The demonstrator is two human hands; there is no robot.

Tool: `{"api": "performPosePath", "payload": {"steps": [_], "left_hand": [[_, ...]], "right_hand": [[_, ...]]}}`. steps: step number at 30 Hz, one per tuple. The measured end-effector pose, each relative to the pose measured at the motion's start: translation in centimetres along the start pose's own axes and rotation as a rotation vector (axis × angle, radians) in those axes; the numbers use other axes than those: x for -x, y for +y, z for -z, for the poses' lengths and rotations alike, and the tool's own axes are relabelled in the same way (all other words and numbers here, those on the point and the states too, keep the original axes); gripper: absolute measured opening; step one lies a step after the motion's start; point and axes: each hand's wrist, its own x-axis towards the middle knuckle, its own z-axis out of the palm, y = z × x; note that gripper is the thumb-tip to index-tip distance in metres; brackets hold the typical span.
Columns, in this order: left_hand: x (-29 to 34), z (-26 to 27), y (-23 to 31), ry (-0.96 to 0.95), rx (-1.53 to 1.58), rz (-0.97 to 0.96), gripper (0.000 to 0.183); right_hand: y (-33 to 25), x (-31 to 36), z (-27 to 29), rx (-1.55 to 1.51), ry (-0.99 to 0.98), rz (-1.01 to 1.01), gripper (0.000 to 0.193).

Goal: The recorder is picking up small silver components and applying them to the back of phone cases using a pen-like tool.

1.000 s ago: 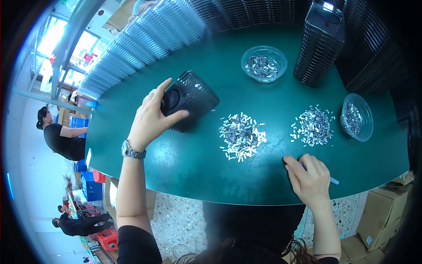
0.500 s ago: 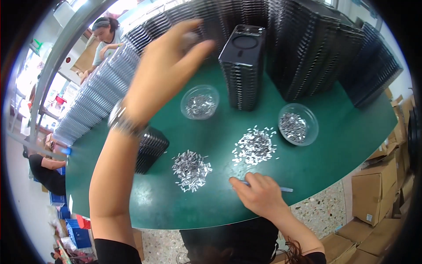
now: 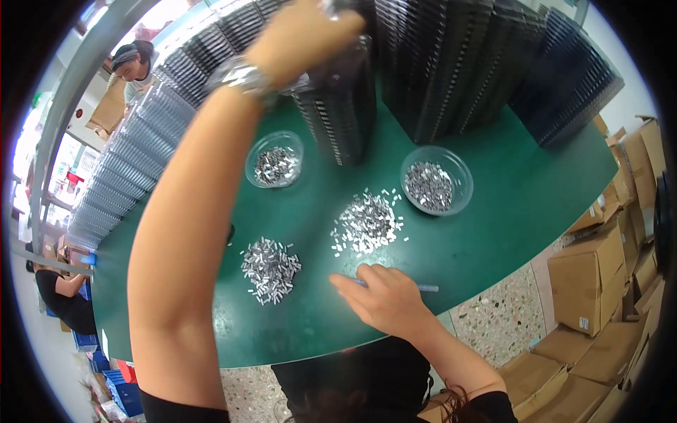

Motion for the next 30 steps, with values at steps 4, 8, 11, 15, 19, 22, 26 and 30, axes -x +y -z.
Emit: {"api": "performPosePath", "payload": {"steps": [4,8,11,15,19,22,26,30], "left_hand": [[7.0,5.7,-4.4,-0.093,0.755,0.181,0.057],[19.4,4.0,-2.9,-0.152,0.443,0.103,0.044],[28.9,3.5,-3.3,-0.229,0.588,0.466,0.025],[36.5,3.0,-4.8,-0.392,0.560,0.670,0.008],[37.0,0.1,-4.3,-0.333,0.533,0.319,0.009],[36.7,-0.9,-4.0,-0.383,0.572,0.344,0.010],[36.5,-1.2,-4.7,-0.471,0.550,0.369,0.011],[36.8,-1.3,-4.8,-0.498,0.501,0.340,0.010]], "right_hand": [[-0.5,-0.6,-0.6,0.012,0.052,0.013,0.043],[0.6,0.9,0.8,0.096,0.026,-0.081,0.038],[3.0,0.0,5.3,0.063,0.139,-0.169,0.012],[7.1,-5.3,11.0,0.233,0.023,-0.420,0.018],[10.0,-8.0,10.6,0.324,-0.258,-0.367,0.020],[10.6,-9.2,10.9,0.359,-0.390,-0.411,0.023],[10.4,-9.4,10.6,0.347,-0.378,-0.488,0.023],[10.0,-9.3,10.2,0.270,-0.347,-0.462,0.024]]}}
